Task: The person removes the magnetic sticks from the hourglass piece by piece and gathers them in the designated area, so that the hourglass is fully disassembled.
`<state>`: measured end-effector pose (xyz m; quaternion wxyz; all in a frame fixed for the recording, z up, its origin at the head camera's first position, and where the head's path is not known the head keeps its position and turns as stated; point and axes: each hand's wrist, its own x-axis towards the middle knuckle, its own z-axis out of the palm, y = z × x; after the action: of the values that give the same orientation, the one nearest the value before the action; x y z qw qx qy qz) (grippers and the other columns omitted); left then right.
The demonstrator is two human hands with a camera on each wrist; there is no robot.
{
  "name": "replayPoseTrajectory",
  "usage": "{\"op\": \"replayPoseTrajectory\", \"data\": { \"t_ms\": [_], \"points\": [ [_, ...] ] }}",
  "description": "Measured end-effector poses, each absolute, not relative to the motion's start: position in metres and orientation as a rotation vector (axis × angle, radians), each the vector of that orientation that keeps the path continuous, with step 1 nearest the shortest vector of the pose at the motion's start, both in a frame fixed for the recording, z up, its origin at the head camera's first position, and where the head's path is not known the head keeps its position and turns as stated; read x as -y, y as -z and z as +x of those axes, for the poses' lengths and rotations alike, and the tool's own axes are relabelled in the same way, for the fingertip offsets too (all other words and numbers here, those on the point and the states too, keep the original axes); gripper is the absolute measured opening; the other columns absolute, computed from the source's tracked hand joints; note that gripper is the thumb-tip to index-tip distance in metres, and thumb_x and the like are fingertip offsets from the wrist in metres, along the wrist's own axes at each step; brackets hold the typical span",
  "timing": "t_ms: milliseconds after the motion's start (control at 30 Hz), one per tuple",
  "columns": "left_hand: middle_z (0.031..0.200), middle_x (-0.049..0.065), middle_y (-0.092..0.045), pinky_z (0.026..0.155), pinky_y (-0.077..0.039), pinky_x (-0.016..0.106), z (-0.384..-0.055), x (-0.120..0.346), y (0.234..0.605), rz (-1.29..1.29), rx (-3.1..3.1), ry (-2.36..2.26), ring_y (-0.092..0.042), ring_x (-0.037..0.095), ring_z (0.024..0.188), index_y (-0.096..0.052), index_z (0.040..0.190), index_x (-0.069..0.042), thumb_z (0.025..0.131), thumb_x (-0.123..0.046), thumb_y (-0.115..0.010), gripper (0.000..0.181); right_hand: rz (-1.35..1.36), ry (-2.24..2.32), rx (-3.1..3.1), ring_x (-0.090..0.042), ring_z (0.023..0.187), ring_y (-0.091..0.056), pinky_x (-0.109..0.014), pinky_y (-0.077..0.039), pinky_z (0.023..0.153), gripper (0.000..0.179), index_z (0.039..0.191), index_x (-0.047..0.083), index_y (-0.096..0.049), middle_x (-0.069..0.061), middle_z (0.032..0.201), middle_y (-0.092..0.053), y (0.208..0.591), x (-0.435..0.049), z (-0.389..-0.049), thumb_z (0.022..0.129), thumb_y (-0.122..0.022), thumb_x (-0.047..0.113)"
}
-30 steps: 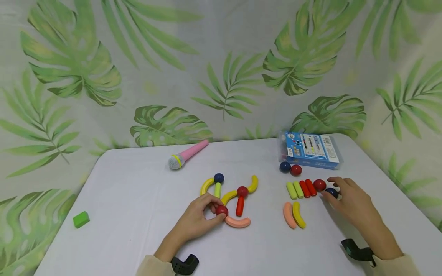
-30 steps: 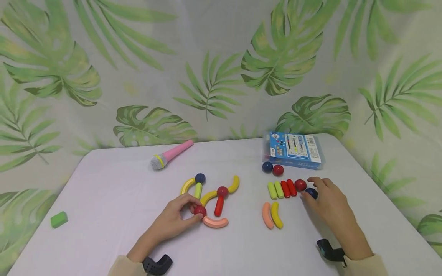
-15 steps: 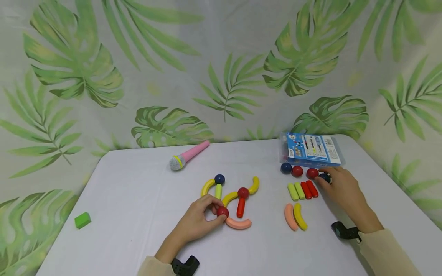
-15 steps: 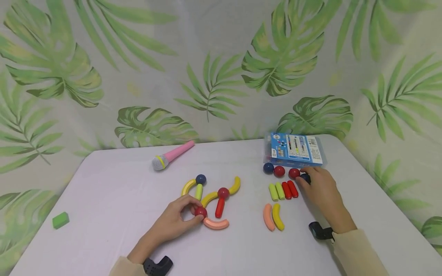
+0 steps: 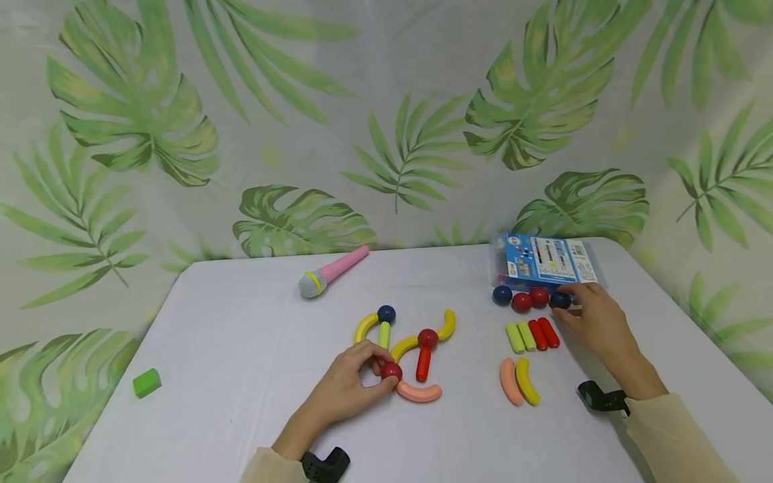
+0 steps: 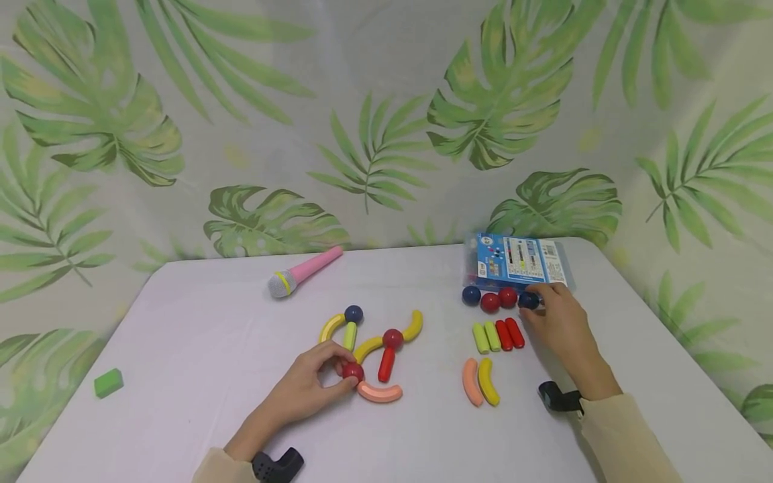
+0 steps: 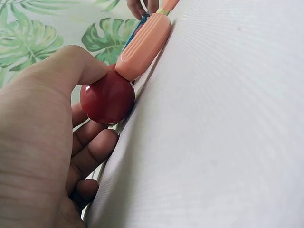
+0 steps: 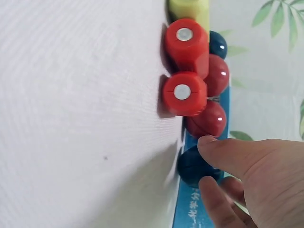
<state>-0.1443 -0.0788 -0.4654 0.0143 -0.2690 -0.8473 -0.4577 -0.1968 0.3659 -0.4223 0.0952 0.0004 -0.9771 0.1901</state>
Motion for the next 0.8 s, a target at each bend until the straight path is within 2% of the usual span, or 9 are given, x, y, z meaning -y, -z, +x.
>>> {"op": "replayPoseTrajectory", "data": {
  "t_ms": [333, 467, 633, 800],
  "points": [
    [0.094, -0.017, -0.06, 0.08, -0.05, 0.023, -0.146, 0.078, 0.461, -0.822, 2.659, 1.427, -0.058, 0.006, 0.087, -0.069, 0.109, -0.022, 0.089, -0.024, -0.083, 0.025, 0.003, -0.584, 2.856, -0.052, 0.102, -0.064, -0.055, -0.06, 0.074, 0.054, 0.134, -0.006, -0.057, -0.035, 0.125, -0.053, 0.409, -0.365, -0.184, 0.089, -0.081, 0.014],
    [0.094, -0.016, -0.06, 0.08, -0.05, 0.024, -0.147, 0.078, 0.461, -0.832, 2.647, 1.424, -0.058, 0.007, 0.087, -0.069, 0.109, -0.022, 0.089, -0.024, -0.082, 0.025, 0.001, -0.579, 2.883, -0.048, 0.095, -0.063, -0.053, -0.06, 0.072, 0.048, 0.127, -0.008, -0.06, -0.033, 0.115, -0.059, 0.413, -0.374, -0.179, 0.088, -0.08, 0.011],
    [0.093, -0.015, -0.06, 0.079, -0.05, 0.024, -0.146, 0.079, 0.463, -0.835, 2.647, 1.418, -0.058, 0.007, 0.086, -0.069, 0.109, -0.023, 0.089, -0.024, -0.082, 0.025, -0.041, -0.621, 2.853, -0.043, 0.091, -0.062, -0.055, -0.059, 0.077, 0.032, 0.116, -0.007, -0.059, -0.028, 0.103, -0.064, 0.425, -0.38, -0.18, 0.091, -0.076, 0.006],
    [0.093, -0.017, -0.059, 0.08, -0.05, 0.023, -0.145, 0.079, 0.464, -0.809, 2.675, 1.425, -0.058, 0.005, 0.087, -0.069, 0.109, -0.023, 0.088, -0.024, -0.082, 0.025, -0.072, -0.636, 2.853, -0.047, 0.096, -0.065, -0.058, -0.057, 0.084, 0.021, 0.109, -0.002, -0.06, -0.028, 0.106, -0.067, 0.432, -0.38, -0.181, 0.095, -0.072, 0.009]
  ]
}}
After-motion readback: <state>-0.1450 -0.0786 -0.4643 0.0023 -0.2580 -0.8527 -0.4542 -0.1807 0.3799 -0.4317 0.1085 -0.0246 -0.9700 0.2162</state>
